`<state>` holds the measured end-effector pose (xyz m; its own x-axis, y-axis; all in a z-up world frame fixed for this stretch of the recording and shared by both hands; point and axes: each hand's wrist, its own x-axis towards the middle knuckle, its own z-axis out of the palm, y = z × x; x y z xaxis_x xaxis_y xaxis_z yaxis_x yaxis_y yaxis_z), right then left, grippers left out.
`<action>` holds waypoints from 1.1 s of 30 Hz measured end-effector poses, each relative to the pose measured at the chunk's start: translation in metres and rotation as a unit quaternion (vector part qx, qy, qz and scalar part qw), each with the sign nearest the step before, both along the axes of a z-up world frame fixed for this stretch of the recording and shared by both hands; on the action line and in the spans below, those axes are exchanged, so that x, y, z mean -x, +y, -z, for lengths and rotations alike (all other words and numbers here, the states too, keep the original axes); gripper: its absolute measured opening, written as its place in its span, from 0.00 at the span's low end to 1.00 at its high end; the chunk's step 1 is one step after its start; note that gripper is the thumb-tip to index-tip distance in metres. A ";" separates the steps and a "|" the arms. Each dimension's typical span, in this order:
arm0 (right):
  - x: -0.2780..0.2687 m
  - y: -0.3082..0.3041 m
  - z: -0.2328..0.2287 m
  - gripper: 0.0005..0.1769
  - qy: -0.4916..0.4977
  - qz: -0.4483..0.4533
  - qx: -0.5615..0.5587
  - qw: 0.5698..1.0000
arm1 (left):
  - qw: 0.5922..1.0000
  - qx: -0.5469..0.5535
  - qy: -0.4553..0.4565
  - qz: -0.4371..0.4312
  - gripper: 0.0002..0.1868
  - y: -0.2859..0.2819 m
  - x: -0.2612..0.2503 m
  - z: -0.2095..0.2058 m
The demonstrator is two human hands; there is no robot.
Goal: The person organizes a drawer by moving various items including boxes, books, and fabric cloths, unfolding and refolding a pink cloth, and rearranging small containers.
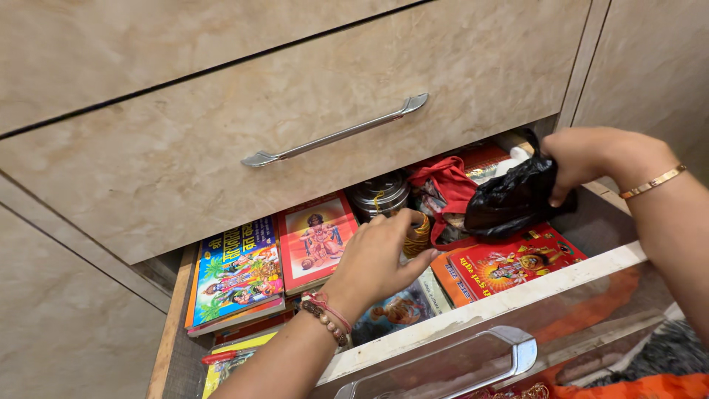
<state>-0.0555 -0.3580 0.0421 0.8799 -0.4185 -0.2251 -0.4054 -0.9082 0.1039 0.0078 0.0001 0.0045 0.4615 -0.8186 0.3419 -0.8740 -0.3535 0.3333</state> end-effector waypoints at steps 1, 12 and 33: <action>0.000 -0.002 0.001 0.27 0.000 0.003 -0.003 1.000 | 1.000 0.005 -0.004 0.008 0.29 0.000 0.000 0.000; 0.033 0.033 -0.012 0.30 -0.084 -0.074 -0.023 0.993 | 0.998 0.012 0.046 0.050 0.25 0.000 0.003 -0.001; 0.031 0.012 0.061 0.17 0.041 0.047 0.120 0.991 | 0.998 0.003 0.019 0.067 0.21 0.000 0.007 -0.004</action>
<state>-0.0867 -0.3456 -0.0187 0.8177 -0.5472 -0.1789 -0.4674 -0.8124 0.3488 0.0011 0.0006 0.0081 0.3600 -0.8720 0.3315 -0.9001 -0.2312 0.3693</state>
